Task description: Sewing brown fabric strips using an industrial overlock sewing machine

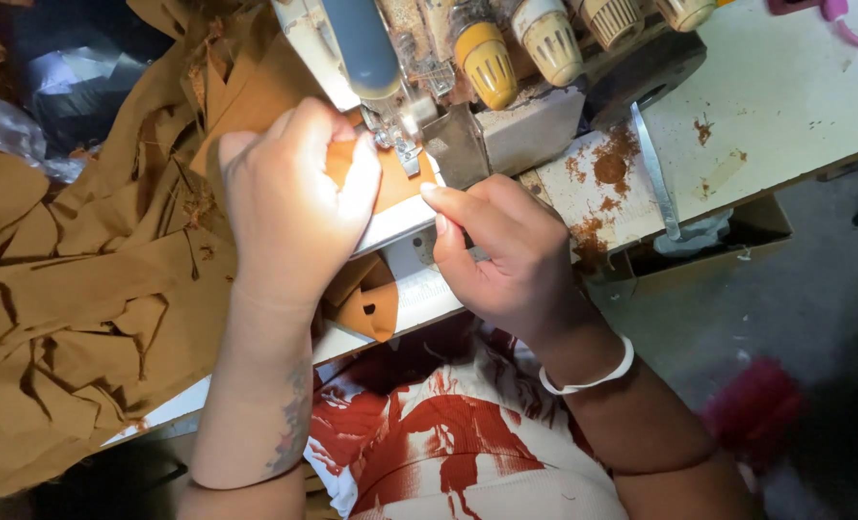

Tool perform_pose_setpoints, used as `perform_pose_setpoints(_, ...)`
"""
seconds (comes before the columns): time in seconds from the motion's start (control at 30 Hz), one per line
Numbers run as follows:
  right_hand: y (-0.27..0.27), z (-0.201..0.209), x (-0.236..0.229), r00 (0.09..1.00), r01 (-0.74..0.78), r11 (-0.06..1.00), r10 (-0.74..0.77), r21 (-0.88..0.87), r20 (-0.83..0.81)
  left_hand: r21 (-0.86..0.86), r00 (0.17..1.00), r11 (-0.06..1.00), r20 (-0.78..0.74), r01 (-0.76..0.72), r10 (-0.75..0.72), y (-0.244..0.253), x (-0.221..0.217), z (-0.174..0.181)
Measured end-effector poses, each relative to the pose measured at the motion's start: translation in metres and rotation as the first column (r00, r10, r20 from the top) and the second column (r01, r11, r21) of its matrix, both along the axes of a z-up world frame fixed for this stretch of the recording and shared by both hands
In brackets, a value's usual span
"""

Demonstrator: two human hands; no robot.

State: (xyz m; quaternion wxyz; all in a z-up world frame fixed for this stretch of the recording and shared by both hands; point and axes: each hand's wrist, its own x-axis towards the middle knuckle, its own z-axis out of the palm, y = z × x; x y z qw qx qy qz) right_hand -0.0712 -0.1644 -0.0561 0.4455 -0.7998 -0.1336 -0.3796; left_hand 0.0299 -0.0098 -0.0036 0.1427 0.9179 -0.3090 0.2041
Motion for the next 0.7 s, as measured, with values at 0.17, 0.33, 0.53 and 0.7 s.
perform_pose_setpoints(0.17, 0.000, -0.002, -0.001, 1.000, 0.017, 1.000, -0.017, -0.011, 0.012, -0.010, 0.999, 0.999, -0.002, -0.042, 0.042, 0.000, 0.018, -0.001)
perform_pose_setpoints(0.33, -0.001, -0.011, -0.007, 0.998, 0.048, 0.999, -0.048, 0.008, 0.037, -0.019, 0.995, 0.997, 0.059, -0.077, 0.078, 0.003, 0.029, -0.003)
perform_pose_setpoints(0.53, -0.006, -0.040, -0.006, 0.999, 0.050, 0.996, -0.051, 0.074, 0.007, -0.069, 0.981, 0.986, 0.112, -0.153, 0.160, 0.016, 0.027, -0.012)
perform_pose_setpoints(0.7, -0.005, -0.041, -0.007, 0.998, 0.051, 0.997, -0.050, 0.058, -0.031, -0.070, 0.974, 0.979, 0.109, -0.193, 0.200, 0.029, 0.011, -0.013)
